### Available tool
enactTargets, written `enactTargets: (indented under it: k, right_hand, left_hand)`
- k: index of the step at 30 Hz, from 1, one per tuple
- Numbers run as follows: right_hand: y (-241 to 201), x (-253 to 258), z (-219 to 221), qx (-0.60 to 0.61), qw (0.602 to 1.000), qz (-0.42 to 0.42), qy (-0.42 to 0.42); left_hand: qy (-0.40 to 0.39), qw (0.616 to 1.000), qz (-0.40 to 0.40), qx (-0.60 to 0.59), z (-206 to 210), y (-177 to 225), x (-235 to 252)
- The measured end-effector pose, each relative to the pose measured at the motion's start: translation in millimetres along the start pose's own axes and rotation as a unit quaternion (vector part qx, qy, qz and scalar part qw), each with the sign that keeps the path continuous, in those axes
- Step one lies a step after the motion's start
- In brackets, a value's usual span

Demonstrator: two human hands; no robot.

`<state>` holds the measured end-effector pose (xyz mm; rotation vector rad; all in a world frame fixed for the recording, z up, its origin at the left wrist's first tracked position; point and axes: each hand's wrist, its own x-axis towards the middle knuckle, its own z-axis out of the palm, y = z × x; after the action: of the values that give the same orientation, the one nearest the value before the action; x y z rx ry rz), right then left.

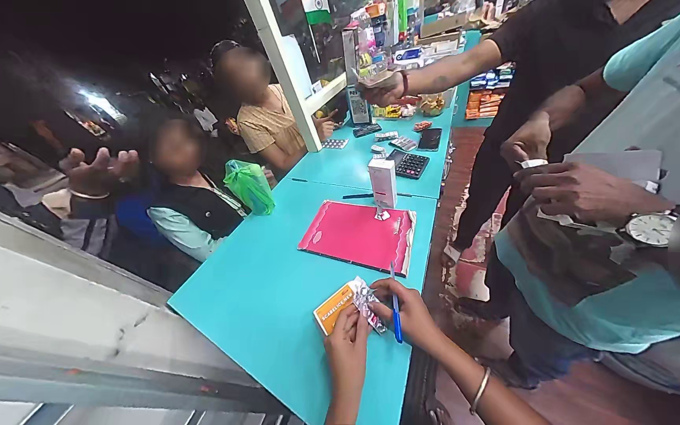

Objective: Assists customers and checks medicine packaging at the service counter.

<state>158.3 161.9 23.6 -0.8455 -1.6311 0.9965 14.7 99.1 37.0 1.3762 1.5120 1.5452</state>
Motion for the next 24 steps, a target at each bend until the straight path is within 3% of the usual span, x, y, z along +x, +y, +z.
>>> enactTargets:
  k: [9, 24]
  right_hand:
    - [-2.0, -0.4, -0.1, 0.003, 1.0, -0.009, -0.019]
    - [-0.8, -0.8, -5.1, 0.013, 0.999, -0.006, -0.031]
  left_hand:
    - [0.007, 1.0, -0.006, 0.02, -1.2, -1.0, -1.4]
    - [-0.062, 0.997, -0.012, 0.05, -4.4, 6.2, -3.1]
